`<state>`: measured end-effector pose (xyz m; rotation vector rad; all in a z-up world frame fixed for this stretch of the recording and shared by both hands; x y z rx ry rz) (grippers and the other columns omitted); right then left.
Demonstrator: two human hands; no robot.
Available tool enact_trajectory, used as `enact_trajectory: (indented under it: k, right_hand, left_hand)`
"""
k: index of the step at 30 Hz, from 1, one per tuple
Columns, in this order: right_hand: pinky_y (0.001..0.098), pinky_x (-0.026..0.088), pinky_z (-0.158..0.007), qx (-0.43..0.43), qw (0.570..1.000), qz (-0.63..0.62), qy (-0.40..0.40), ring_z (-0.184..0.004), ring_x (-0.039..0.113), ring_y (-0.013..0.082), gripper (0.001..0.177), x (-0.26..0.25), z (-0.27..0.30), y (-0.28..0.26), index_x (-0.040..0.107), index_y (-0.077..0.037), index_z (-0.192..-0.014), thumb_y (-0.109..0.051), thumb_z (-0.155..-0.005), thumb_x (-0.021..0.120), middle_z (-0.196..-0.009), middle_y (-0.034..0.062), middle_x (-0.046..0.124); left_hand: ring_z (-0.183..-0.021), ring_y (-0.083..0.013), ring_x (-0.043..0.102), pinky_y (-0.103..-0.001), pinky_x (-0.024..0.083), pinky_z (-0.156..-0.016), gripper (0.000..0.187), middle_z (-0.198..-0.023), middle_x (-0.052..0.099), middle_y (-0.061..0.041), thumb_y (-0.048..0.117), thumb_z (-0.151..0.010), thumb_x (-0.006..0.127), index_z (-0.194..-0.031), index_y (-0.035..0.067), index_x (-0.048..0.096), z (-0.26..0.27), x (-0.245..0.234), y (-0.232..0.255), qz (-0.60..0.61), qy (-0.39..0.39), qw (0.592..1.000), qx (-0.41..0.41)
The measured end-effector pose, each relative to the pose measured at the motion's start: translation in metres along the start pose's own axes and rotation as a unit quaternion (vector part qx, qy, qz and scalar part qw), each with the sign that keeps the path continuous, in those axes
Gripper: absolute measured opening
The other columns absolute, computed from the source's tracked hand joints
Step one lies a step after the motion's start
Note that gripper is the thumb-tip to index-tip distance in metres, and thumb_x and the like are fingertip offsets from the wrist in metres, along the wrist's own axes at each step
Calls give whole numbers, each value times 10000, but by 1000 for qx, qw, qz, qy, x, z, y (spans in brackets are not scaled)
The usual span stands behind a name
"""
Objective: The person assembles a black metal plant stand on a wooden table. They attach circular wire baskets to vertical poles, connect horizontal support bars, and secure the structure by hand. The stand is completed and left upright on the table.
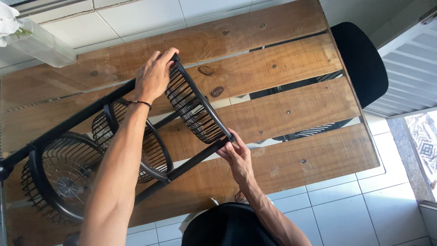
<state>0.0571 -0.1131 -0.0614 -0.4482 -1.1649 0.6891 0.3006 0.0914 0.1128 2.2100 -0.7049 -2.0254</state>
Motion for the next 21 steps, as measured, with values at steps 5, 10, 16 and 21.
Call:
enact_trajectory:
  k: [5, 10, 16, 21]
  right_hand:
    - [361, 614, -908, -15, 999, -14, -48, -871, 680, 140, 610, 19, 5, -10, 479, -10, -1545, -156, -998, 705, -1069, 98, 704]
    - [333, 620, -860, -4, 1000, -8, -14, -874, 711, 145, 614, 18, 4, -8, 491, -41, -1501, -163, -939, 707, -1113, 108, 729]
    - [296, 600, -871, -32, 999, -31, -20, -925, 691, 130, 597, 18, 1, -8, 505, -40, -1511, -131, -959, 712, -1149, 100, 717]
    - [274, 587, -855, -25, 999, -36, -5, -928, 680, 112, 583, 20, -1, -5, 508, -42, -1492, -113, -948, 705, -1159, 75, 714]
  left_hand:
    - [-971, -322, 706, -495, 559, -767, 318, -1097, 673, -56, 183, -1066, 537, -1359, 304, 563, -2, 10, -20, 23, -28, 999, -23]
    - [-993, -318, 691, -497, 541, -781, 321, -1091, 676, -65, 172, -1060, 544, -1356, 288, 588, 0, 17, -35, 22, -38, 998, -47]
    - [-963, -294, 680, -432, 552, -787, 363, -1203, 675, -118, 91, -963, 593, -1314, 158, 658, 13, -18, 2, 46, 130, 989, 55]
    - [-879, -234, 660, -407, 523, -742, 55, -1006, 653, -98, 126, -1050, 626, -1097, 98, 625, 106, -20, 89, 116, 94, 987, 58]
Point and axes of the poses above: each hand's wrist, its own z-axis away from the middle knuckle, its own x-axis out of the palm, y = z × x, the point moved 8 cm from there along -z, towards the middle knuckle
